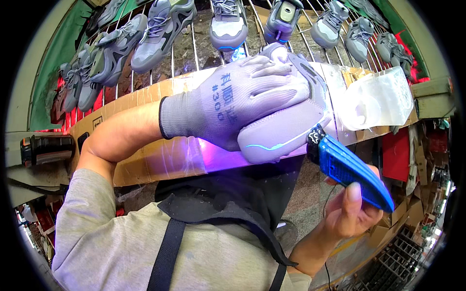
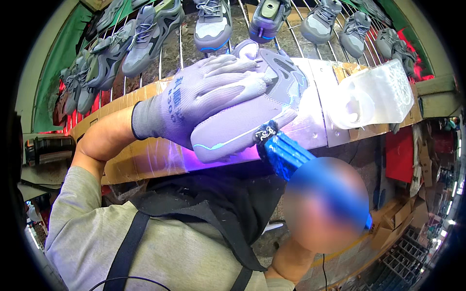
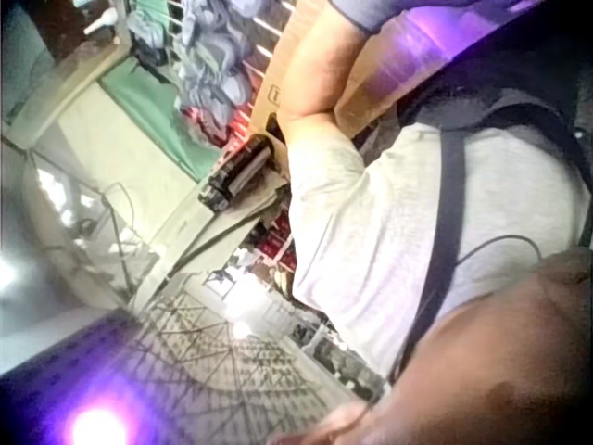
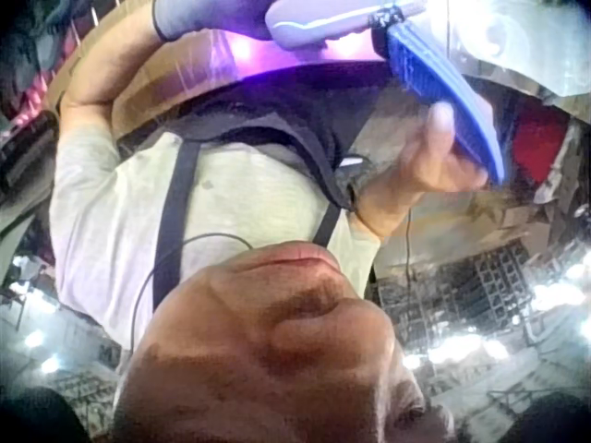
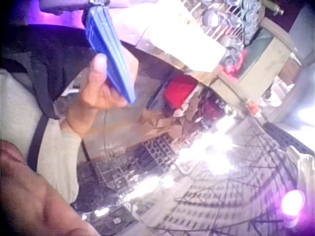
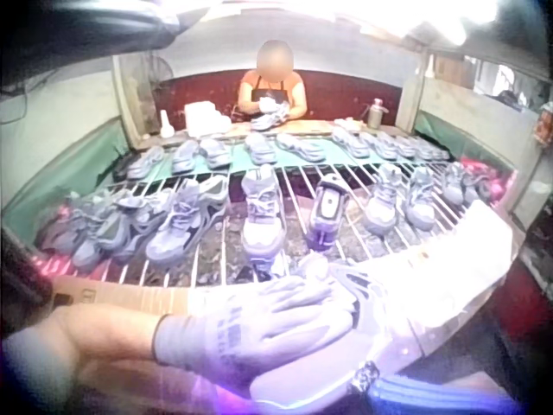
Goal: The person uses a brush to apply a blue-colored adhesive or sealant along the seams and edges of several gray shoes, handling them one at a time and placing each back onto a metal rack.
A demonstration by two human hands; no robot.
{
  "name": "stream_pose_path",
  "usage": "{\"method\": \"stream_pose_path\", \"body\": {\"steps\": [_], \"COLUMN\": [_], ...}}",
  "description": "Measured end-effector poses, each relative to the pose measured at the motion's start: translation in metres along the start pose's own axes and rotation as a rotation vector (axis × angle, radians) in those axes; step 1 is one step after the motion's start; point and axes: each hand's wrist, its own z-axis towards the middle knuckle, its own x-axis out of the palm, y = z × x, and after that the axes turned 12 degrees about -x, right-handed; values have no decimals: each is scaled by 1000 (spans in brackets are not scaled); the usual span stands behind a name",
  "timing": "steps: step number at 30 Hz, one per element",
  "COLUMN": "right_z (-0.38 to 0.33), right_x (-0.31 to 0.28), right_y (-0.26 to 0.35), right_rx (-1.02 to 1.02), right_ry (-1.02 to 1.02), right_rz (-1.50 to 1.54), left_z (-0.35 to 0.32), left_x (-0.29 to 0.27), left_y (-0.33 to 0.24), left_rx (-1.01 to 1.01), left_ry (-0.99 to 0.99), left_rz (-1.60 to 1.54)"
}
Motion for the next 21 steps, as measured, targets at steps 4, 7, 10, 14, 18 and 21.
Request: {"method": "stream_pose_path", "body": {"steps": [4,7,10,14,18,21], "right_z": [-2,-6,4,12,23,35], "right_x": [0,2,2,-17,-35,-41], "right_y": [11,21,50,57,71,82], "right_rx": [-132,-138,-368,-481,-510,-509], "right_ry": [-12,-112,-25,98,157,177], "right_rz": [-76,118,-18,-165,-336,-421], "left_z": [8,16,24,38,61,72], "left_x": [-2,-7,-7,-5,-9,-6], "left_y": [-5,-10,-14,-19,-30,-34], "left_rx": [1,7,-13,-25,-83,-89], "left_ry": [-10,9,-2,-34,102,134], "left_rz": [-7,-21,-40,29,80,86]}}
